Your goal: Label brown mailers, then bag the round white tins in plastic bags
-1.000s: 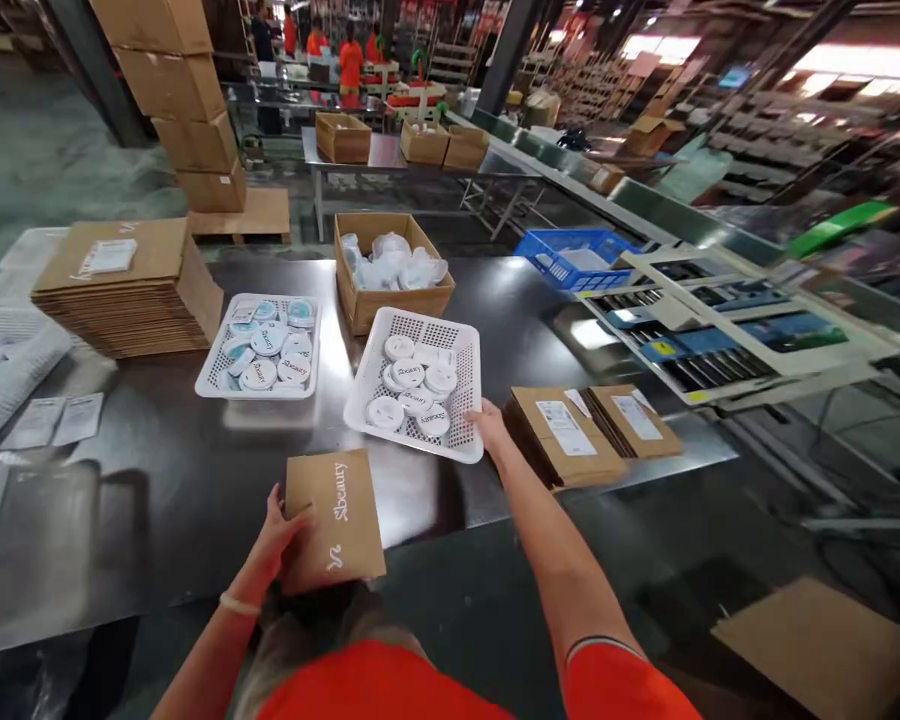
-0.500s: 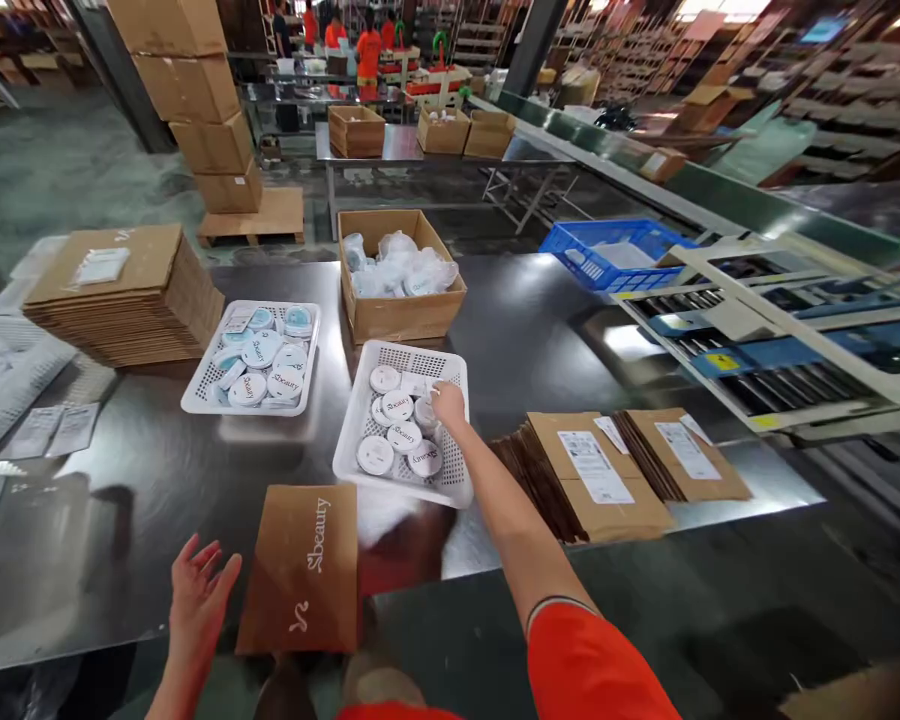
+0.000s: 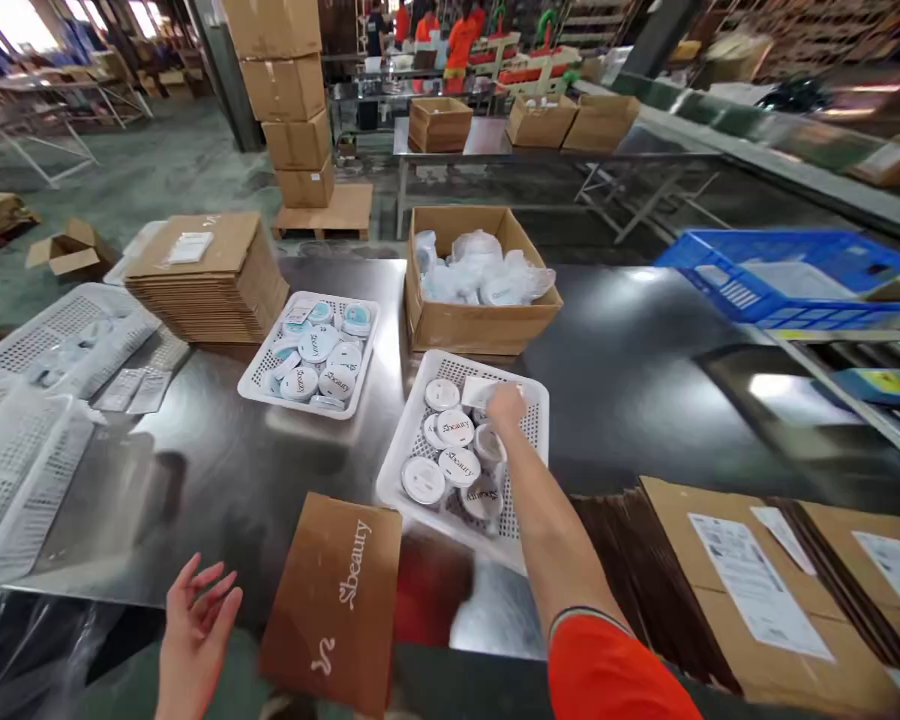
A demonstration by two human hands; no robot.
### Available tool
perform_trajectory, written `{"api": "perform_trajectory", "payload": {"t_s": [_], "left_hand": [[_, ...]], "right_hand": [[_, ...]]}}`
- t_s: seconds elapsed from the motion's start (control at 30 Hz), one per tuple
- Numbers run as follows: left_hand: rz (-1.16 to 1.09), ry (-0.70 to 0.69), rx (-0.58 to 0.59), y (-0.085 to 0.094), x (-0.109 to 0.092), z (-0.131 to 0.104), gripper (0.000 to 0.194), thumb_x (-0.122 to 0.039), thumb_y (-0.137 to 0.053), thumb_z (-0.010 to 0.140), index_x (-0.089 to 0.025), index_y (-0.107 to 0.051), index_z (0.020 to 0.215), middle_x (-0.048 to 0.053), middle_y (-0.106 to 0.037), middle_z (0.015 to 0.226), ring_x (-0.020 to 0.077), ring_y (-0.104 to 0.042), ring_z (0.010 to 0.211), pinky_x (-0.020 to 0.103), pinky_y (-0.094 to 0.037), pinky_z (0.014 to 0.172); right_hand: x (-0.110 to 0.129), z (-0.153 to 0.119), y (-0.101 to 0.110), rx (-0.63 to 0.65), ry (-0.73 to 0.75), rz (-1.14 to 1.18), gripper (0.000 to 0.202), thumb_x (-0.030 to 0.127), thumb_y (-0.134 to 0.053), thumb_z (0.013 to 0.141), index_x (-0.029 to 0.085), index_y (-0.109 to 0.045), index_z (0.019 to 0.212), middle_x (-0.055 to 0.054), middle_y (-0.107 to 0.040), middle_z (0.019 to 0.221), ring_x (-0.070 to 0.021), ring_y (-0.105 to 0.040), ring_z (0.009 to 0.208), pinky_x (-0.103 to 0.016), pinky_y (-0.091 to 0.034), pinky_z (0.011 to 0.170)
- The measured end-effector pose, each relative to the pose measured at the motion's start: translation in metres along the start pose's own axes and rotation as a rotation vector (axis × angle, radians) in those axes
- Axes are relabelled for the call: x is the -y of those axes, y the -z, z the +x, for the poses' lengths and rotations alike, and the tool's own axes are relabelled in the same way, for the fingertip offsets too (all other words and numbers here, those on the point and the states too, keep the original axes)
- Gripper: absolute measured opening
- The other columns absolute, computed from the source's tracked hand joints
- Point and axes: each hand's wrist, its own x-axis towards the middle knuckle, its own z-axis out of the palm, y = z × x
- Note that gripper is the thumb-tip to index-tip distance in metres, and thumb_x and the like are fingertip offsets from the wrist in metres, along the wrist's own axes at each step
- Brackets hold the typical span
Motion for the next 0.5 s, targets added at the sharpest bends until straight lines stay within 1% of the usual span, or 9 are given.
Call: {"api": "perform_trajectory", "payload": {"t_s": [0.07,0.13,0.2,0.27,0.3,0.33,0.4,0.43,0.5], "left_hand": [[-0.028,-0.023,0.023,-0.010,-0.021,0.001,0.087,-0.069,-0.089,0.062,-0.025,-0.056,0.130,0.009,-0.071,0.117,0.0311,-0.075,0.107,0.047,-0.063,0.094],[-0.075,-0.045,0.106,-0.024,-0.048,0.003,0.077,-0.069,-0.085,0.068,-0.023,-0.062,0.124,0.011,-0.073,0.114,0.0317,-0.074,0.110,0.048,-0.059,0.103],[-0.140,-0.083,0.219,-0.039,-0.075,0.008,0.069,-0.068,-0.083,0.072,-0.021,-0.067,0.120,0.014,-0.074,0.116,0.0330,-0.071,0.116,0.047,-0.054,0.108],[-0.240,-0.126,0.341,-0.054,-0.096,0.013,0.069,-0.065,-0.083,0.076,-0.019,-0.068,0.125,0.017,-0.072,0.128,0.0343,-0.066,0.124,0.045,-0.053,0.109],[-0.304,-0.141,0.427,-0.060,-0.102,0.015,0.070,-0.064,-0.084,0.076,-0.018,-0.068,0.127,0.017,-0.071,0.130,0.0339,-0.066,0.124,0.044,-0.053,0.107],[-0.365,-0.147,0.521,-0.064,-0.105,0.018,0.069,-0.064,-0.084,0.077,-0.017,-0.068,0.126,0.016,-0.072,0.127,0.0329,-0.067,0.120,0.043,-0.054,0.104],[-0.454,-0.145,0.690,-0.062,-0.104,0.027,0.061,-0.062,-0.084,0.079,-0.015,-0.070,0.116,0.013,-0.074,0.111,0.0289,-0.069,0.105,0.041,-0.056,0.096],[-0.472,-0.153,0.730,-0.055,-0.099,0.033,0.056,-0.059,-0.085,0.080,-0.014,-0.071,0.109,0.011,-0.074,0.103,0.0266,-0.069,0.099,0.040,-0.056,0.092],[-0.448,-0.177,0.718,-0.028,-0.081,0.053,0.046,-0.048,-0.087,0.078,-0.014,-0.070,0.105,0.008,-0.073,0.098,0.0235,-0.066,0.093,0.037,-0.055,0.089]], "right_hand": [[0.019,-0.013,0.022,-0.041,0.121,0.008,0.025,0.028,-0.051,0.098,0.014,-0.071,0.102,-0.019,-0.071,0.098,-0.0332,-0.068,0.109,-0.049,-0.052,0.099],[0.047,-0.044,0.036,-0.071,0.393,0.027,0.028,0.026,-0.044,0.101,0.015,-0.070,0.103,-0.019,-0.070,0.102,-0.0327,-0.065,0.110,-0.050,-0.051,0.101],[0.078,-0.096,0.039,-0.080,0.858,0.061,0.027,0.024,-0.044,0.102,0.017,-0.070,0.105,-0.015,-0.070,0.096,-0.0306,-0.065,0.101,-0.047,-0.053,0.095],[0.109,-0.165,0.034,-0.022,1.339,0.090,0.029,0.019,-0.042,0.103,0.021,-0.070,0.110,-0.011,-0.069,0.089,-0.0277,-0.064,0.090,-0.042,-0.054,0.088],[0.123,-0.202,0.030,0.020,1.546,0.107,0.031,0.015,-0.041,0.103,0.022,-0.070,0.113,-0.010,-0.069,0.089,-0.0267,-0.063,0.087,-0.040,-0.054,0.085],[0.137,-0.237,0.024,0.052,1.698,0.125,0.031,0.014,-0.042,0.103,0.021,-0.069,0.116,-0.012,-0.071,0.094,-0.0269,-0.064,0.090,-0.038,-0.055,0.083],[0.166,-0.292,0.013,0.104,1.815,0.149,0.028,0.012,-0.045,0.102,0.021,-0.069,0.113,-0.010,-0.072,0.093,-0.0250,-0.063,0.088,-0.035,-0.054,0.077],[0.181,-0.311,0.007,0.135,1.814,0.158,0.027,0.010,-0.047,0.101,0.022,-0.070,0.110,-0.009,-0.071,0.091,-0.0239,-0.063,0.086,-0.033,-0.053,0.074],[0.215,-0.330,-0.003,0.198,1.728,0.186,0.028,0.006,-0.048,0.098,0.023,-0.070,0.100,-0.005,-0.069,0.083,-0.0214,-0.062,0.079,-0.031,-0.049,0.067]]}}
